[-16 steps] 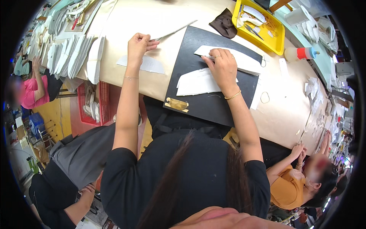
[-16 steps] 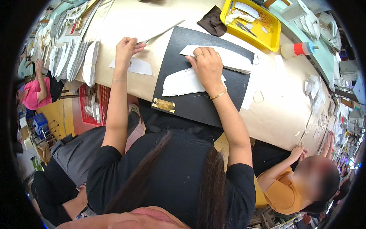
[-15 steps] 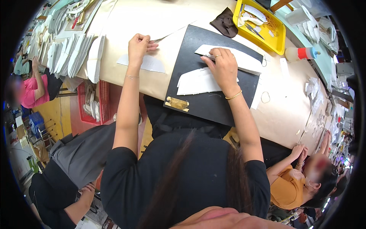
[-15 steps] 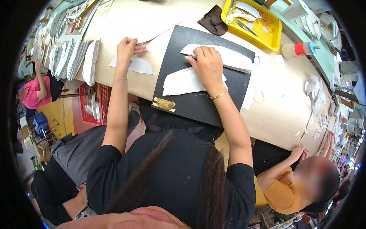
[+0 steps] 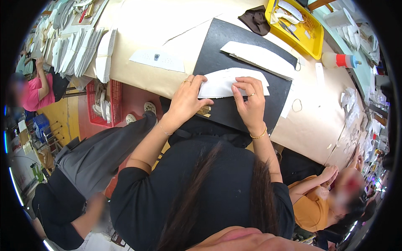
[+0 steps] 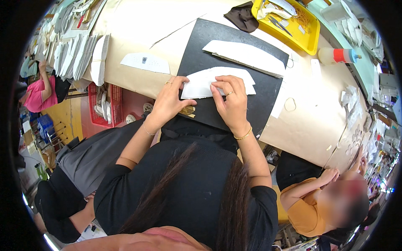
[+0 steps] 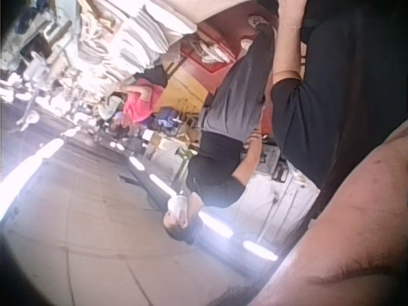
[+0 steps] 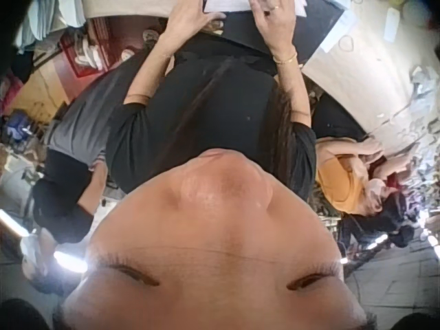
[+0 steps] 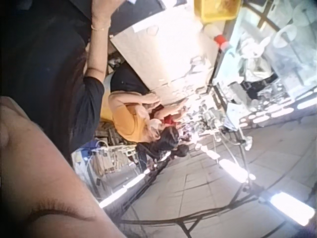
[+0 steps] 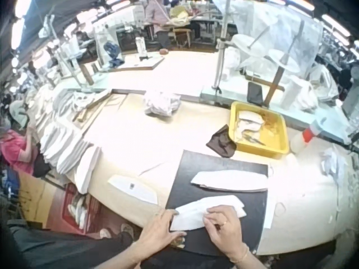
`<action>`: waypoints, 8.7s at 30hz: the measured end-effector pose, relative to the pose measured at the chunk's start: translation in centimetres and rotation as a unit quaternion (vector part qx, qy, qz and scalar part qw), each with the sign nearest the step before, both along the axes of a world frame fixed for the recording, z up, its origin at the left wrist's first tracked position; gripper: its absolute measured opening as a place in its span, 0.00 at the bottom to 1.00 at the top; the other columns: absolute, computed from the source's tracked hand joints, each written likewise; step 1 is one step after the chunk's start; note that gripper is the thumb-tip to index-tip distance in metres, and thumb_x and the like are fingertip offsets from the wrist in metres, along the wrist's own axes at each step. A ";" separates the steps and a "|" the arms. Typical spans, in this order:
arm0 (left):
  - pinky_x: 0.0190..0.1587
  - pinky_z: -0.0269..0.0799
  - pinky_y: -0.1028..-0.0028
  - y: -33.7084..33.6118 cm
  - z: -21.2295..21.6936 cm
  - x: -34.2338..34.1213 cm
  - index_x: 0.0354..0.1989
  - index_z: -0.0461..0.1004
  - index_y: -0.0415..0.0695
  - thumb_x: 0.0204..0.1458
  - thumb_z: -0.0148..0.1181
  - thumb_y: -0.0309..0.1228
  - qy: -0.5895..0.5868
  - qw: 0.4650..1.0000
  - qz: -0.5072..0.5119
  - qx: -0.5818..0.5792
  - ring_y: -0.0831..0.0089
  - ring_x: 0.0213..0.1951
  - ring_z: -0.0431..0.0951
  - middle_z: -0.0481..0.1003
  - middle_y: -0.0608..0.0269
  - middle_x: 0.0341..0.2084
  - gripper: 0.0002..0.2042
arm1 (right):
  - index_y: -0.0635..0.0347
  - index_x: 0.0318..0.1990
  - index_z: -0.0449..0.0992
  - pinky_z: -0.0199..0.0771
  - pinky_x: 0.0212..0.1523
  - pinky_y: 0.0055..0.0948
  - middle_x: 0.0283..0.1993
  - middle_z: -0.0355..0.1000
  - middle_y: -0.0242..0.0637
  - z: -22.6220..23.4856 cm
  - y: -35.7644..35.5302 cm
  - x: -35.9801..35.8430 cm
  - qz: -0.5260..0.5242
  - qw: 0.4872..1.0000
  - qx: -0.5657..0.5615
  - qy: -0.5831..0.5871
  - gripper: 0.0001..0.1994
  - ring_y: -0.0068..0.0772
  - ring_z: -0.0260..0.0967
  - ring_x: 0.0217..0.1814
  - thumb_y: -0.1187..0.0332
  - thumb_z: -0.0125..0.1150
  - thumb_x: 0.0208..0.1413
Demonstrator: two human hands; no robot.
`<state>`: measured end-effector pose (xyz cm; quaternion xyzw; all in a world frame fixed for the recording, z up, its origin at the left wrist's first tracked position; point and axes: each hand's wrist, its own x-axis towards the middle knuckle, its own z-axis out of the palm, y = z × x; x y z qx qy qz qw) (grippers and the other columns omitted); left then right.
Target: The person folds white fabric pieces on a black cutting mat, aligns them, and stacks them on the table. The person occasionally picks up and repositions pieces to maintain alignment while working in a busy workshop.
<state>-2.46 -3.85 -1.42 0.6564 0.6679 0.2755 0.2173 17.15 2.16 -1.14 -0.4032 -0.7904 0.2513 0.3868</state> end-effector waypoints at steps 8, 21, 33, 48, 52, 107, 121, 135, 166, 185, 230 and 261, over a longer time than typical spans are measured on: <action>0.32 0.71 0.74 -0.5 0.9 -0.5 0.50 0.72 0.38 0.45 0.70 0.28 -0.080 0.982 0.057 -0.162 0.72 0.26 0.75 0.74 0.60 0.25 0.23 | 0.61 0.34 0.77 0.71 0.47 0.35 0.41 0.75 0.37 -0.3 -1.2 0.0 0.012 1.000 -0.013 0.012 0.07 0.42 0.70 0.47 0.77 0.68 0.46; 0.23 0.72 0.82 -0.2 3.6 -1.5 0.37 0.75 0.39 0.60 0.59 0.31 -0.622 0.736 0.002 -0.266 0.78 0.23 0.77 0.76 0.64 0.21 0.08 | 0.60 0.37 0.76 0.73 0.43 0.34 0.42 0.74 0.38 1.9 -2.5 -1.2 0.065 0.990 -0.074 0.103 0.18 0.40 0.71 0.45 0.65 0.76 0.40; 0.47 0.62 0.78 0.8 5.3 2.8 0.36 0.72 0.39 0.59 0.58 0.29 -0.496 0.847 -0.166 -0.091 0.76 0.43 0.66 0.64 0.65 0.41 0.06 | 0.62 0.32 0.74 0.75 0.40 0.28 0.41 0.77 0.41 6.0 -2.2 1.5 0.035 0.970 -0.168 0.175 0.12 0.32 0.75 0.40 0.70 0.74 0.45; 0.50 0.72 0.67 -1.9 4.8 -3.0 0.46 0.72 0.33 0.49 0.62 0.32 -0.770 0.634 -0.043 -0.068 0.65 0.47 0.74 0.69 0.55 0.47 0.19 | 0.61 0.35 0.70 0.77 0.31 0.24 0.34 0.75 0.38 4.8 3.0 15.5 -0.300 0.849 -0.098 0.424 0.06 0.23 0.72 0.30 0.69 0.57 0.63; 0.34 0.73 0.78 -2.5 6.9 -8.9 0.53 0.70 0.38 0.51 0.55 0.32 -0.862 0.499 -0.057 0.069 0.73 0.37 0.77 0.76 0.58 0.41 0.21 | 0.62 0.31 0.70 0.80 0.35 0.28 0.32 0.76 0.39 6.8 3.0 19.8 -0.380 0.794 -0.038 0.472 0.08 0.27 0.74 0.31 0.70 0.58 0.61; 0.34 0.66 0.83 1.3 1.3 0.4 0.35 0.71 0.41 0.64 0.52 0.35 -0.590 0.784 -0.093 -0.171 0.85 0.29 0.69 0.69 0.71 0.28 0.10 | 0.62 0.39 0.76 0.71 0.50 0.31 0.47 0.75 0.40 2.9 -1.9 -0.3 0.041 0.986 -0.141 0.083 0.15 0.37 0.72 0.50 0.69 0.73 0.45; 0.39 0.64 0.74 1.1 4.9 3.1 0.31 0.72 0.39 0.59 0.57 0.30 -0.432 0.885 -0.162 -0.054 0.72 0.32 0.70 0.70 0.61 0.28 0.08 | 0.65 0.32 0.75 0.78 0.36 0.26 0.40 0.79 0.43 5.6 -2.9 1.3 -0.005 0.988 -0.090 0.122 0.04 0.34 0.79 0.37 0.75 0.64 0.55; 0.35 0.66 0.73 1.6 7.2 2.0 0.27 0.72 0.38 0.53 0.61 0.29 -0.396 0.896 -0.201 -0.014 0.72 0.29 0.71 0.71 0.62 0.25 0.08 | 0.66 0.31 0.74 0.71 0.35 0.21 0.34 0.76 0.39 7.8 -1.9 2.0 -0.046 0.968 -0.148 0.199 0.06 0.24 0.71 0.33 0.74 0.60 0.59; 0.30 0.63 0.73 0.2 8.8 1.9 0.22 0.74 0.35 0.53 0.64 0.28 -0.349 0.925 -0.149 -0.002 0.71 0.25 0.67 0.69 0.62 0.23 0.11 | 0.65 0.34 0.75 0.76 0.38 0.22 0.40 0.80 0.40 8.8 -1.5 2.1 0.075 0.936 -0.243 0.243 0.05 0.25 0.76 0.37 0.73 0.63 0.58; 0.30 0.65 0.70 -1.7 10.1 -1.6 0.19 0.71 0.34 0.47 0.62 0.24 -0.373 0.903 -0.212 0.023 0.63 0.24 0.72 0.69 0.53 0.21 0.09 | 0.70 0.37 0.74 0.81 0.41 0.35 0.39 0.75 0.46 7.4 9.5 14.9 -0.452 0.816 -0.004 0.361 0.06 0.42 0.76 0.40 0.73 0.58 0.60; 0.49 0.68 0.62 -0.1 -1.9 -0.6 0.50 0.69 0.40 0.43 0.71 0.36 0.044 0.998 -0.037 -0.031 0.56 0.47 0.71 0.68 0.54 0.40 0.26 | 0.60 0.33 0.71 0.53 0.68 0.51 0.58 0.65 0.42 1.3 7.6 -2.0 0.099 0.982 0.106 -0.123 0.14 0.52 0.58 0.67 0.69 0.73 0.45; 0.35 0.72 0.79 -0.8 1.6 -0.4 0.36 0.68 0.42 0.64 0.51 0.39 -0.655 0.728 -0.056 -0.196 0.78 0.28 0.76 0.72 0.66 0.25 0.12 | 0.66 0.41 0.76 0.80 0.45 0.29 0.49 0.74 0.46 3.0 -1.7 -1.1 0.127 0.985 -0.090 0.078 0.16 0.41 0.75 0.50 0.71 0.72 0.46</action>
